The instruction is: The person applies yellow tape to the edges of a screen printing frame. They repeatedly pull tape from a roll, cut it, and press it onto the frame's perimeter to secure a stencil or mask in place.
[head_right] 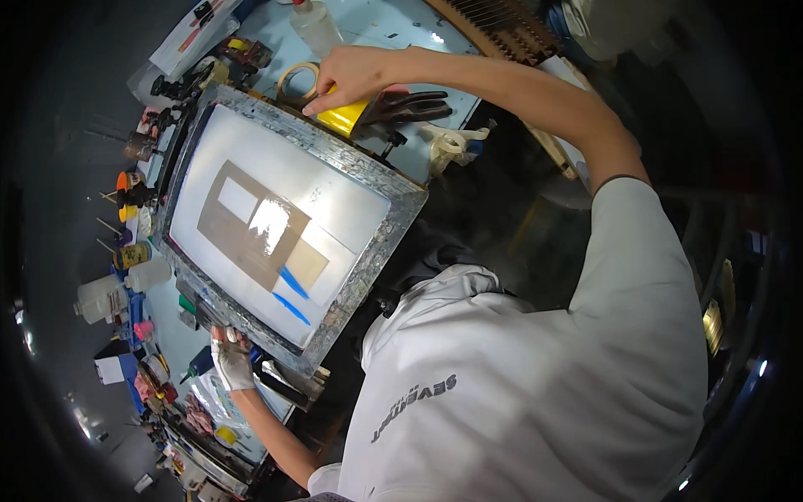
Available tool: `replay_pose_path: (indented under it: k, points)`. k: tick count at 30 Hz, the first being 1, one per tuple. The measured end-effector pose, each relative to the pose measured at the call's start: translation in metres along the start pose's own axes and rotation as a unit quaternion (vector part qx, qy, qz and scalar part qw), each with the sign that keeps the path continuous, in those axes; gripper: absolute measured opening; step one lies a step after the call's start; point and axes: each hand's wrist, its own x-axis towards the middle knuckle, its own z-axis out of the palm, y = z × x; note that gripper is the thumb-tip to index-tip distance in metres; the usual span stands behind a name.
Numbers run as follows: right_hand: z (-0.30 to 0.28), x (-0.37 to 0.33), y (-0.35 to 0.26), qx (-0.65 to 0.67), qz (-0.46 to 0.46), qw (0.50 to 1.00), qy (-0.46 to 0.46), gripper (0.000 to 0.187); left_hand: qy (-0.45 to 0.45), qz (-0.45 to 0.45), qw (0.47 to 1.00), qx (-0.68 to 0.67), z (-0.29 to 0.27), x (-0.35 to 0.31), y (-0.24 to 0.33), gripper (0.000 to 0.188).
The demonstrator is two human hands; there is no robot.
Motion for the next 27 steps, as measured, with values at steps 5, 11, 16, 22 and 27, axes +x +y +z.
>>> replay_pose_path:
  k: [5,11,16,22,27]
  points:
    - [0.030,-0.043,0.091,0.065,0.076,0.969,0.225,0.036,0.041,-0.017,0.997,-0.069,0.003,0.008,-0.010,0.013]
    - [0.056,-0.139,0.110,-0.158,0.100,0.981,0.054,0.019,0.097,0.014,0.989,-0.107,0.027,0.000,-0.012,0.011]
    - [0.069,-0.139,0.113,-0.219,0.070,0.973,0.035,0.034,0.072,0.015,0.989,-0.131,0.029,-0.001,-0.011,0.010]
    - [0.062,-0.120,0.108,-0.181,0.124,0.976,-0.009,0.035,0.085,0.022,0.986,-0.142,0.032,-0.002,-0.011,0.008]
    - [0.052,-0.101,0.095,-0.146,0.111,0.982,0.047,0.037,0.110,0.050,0.983,-0.141,0.037,-0.003,-0.017,0.013]
